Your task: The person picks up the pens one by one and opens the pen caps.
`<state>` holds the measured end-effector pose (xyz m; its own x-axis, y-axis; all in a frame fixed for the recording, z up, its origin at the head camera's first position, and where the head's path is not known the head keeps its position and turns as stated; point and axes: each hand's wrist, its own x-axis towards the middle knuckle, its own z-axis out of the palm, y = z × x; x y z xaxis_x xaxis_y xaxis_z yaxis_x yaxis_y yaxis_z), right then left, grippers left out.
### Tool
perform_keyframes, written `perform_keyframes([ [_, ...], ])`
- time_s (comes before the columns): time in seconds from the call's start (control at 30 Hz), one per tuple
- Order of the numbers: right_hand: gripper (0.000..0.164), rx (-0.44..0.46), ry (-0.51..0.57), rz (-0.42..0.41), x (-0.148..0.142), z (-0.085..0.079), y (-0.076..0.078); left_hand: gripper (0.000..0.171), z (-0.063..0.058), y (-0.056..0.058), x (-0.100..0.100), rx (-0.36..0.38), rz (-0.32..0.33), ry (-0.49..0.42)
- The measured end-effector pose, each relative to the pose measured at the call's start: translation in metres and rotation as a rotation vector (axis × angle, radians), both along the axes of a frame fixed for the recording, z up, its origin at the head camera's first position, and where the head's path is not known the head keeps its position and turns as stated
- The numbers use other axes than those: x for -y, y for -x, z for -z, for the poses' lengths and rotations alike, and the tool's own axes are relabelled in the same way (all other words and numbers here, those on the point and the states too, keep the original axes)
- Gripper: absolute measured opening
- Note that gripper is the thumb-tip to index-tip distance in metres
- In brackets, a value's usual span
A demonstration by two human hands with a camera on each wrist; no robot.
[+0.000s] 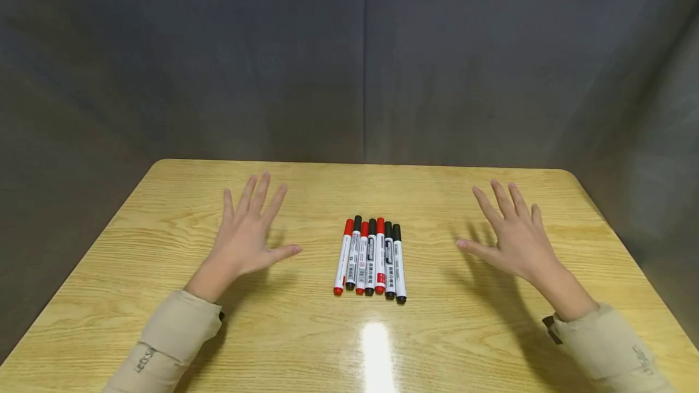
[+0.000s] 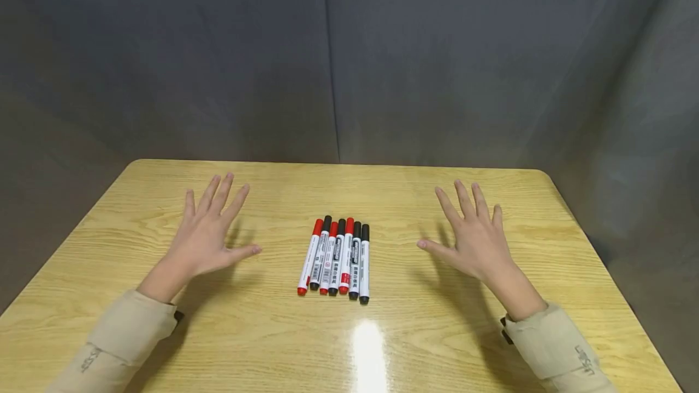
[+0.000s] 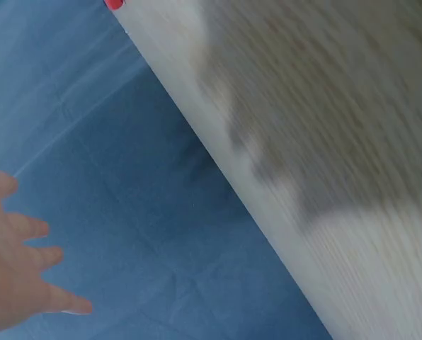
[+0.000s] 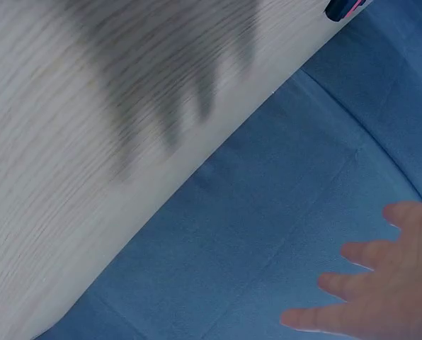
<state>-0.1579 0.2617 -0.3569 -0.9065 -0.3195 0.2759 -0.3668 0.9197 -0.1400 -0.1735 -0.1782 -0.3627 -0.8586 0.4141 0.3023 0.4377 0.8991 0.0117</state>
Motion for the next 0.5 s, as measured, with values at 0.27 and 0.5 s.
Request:
perform_keyframes([
  [0.27,0.1,-0.017,-0.017,-0.012,0.003,0.0,0.001,0.1,0.005,-0.001,-0.012,0.061,0.015,-0.029],
  [0.5,0.099,-0.049,0.01,-0.067,0.007,0.002,0.0,0.098,0.01,-0.004,-0.025,0.122,0.033,-0.067],
])
